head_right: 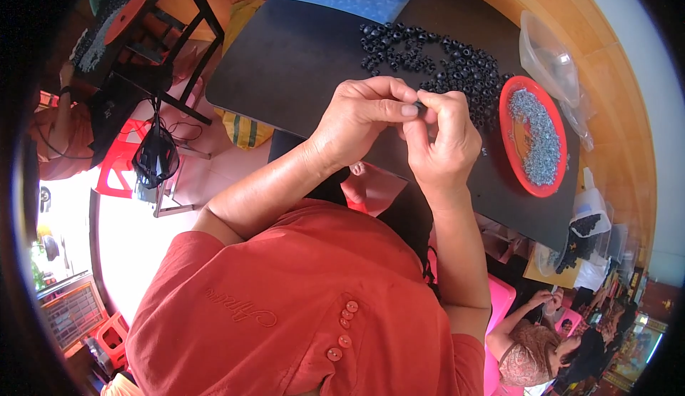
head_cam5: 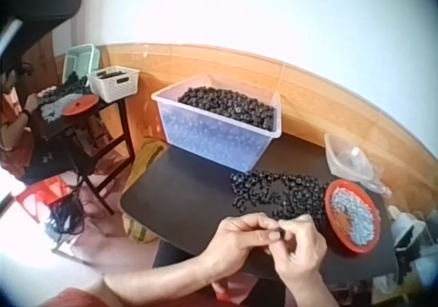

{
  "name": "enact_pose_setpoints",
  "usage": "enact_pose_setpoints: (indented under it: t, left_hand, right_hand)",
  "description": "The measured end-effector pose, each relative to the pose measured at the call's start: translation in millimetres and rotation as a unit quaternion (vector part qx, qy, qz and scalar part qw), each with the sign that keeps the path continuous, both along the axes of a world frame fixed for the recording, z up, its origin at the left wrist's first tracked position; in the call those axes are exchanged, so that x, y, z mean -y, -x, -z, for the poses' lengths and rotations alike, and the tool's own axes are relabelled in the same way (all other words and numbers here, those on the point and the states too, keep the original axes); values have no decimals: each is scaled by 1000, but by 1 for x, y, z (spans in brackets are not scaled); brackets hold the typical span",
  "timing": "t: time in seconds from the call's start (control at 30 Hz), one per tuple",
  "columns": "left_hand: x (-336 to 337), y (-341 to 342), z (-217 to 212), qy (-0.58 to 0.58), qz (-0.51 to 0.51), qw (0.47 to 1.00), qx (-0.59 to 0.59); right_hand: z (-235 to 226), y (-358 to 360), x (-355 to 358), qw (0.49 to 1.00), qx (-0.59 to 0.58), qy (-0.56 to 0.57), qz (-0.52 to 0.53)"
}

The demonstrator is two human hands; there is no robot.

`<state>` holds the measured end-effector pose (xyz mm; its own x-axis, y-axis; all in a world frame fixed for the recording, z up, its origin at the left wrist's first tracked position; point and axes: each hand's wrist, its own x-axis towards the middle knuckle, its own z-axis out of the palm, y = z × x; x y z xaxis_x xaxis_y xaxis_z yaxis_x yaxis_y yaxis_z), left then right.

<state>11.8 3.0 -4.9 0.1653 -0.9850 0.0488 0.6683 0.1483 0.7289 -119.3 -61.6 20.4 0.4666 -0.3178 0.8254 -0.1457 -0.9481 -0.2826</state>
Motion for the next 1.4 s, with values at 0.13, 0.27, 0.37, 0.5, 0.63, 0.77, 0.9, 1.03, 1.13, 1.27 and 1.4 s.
enact_pose_setpoints:
  t: [0.13,0.27,0.37,0.5,0.63,0.77,0.9,1.03,1.13,1.27,1.4]
  left_hand:
    - [0,0,0,9,-6,1000,-23]
    - [-1,3,-2,-3,-14,999,44]
    - [-1,4,-2,4,-13,998,67]
    - [-3,4,-5,-3,-22,996,91]
    - [-4,4,-6,-11,-27,992,126]
    - [-5,5,-6,-17,-30,988,148]
    - [-4,5,-7,-24,-44,988,145]
    - [-3,5,-5,-27,-42,992,115]
    - [-1,2,-3,-28,-22,998,61]
    - [-2,0,-4,-32,-9,999,42]
    - [-2,-2,-1,-21,-1,1000,23]
  right_hand:
    - [-9,10,-7,985,-16,-159,-57]
    - [-19,22,2,976,-43,-210,-41]
    - [-31,25,7,975,-83,-199,-51]
    - [-38,23,9,978,-120,-143,-97]
    - [-38,25,10,975,-136,-147,-92]
    - [-38,26,8,971,-176,-142,-77]
    - [-25,19,0,984,-148,-96,-15]
    - [-11,17,-7,993,-76,-96,-4]
    - [-15,21,-13,986,-81,-144,-25]
    - [-11,18,-8,992,-78,-92,-23]
    - [-8,16,-6,995,-68,-72,-15]
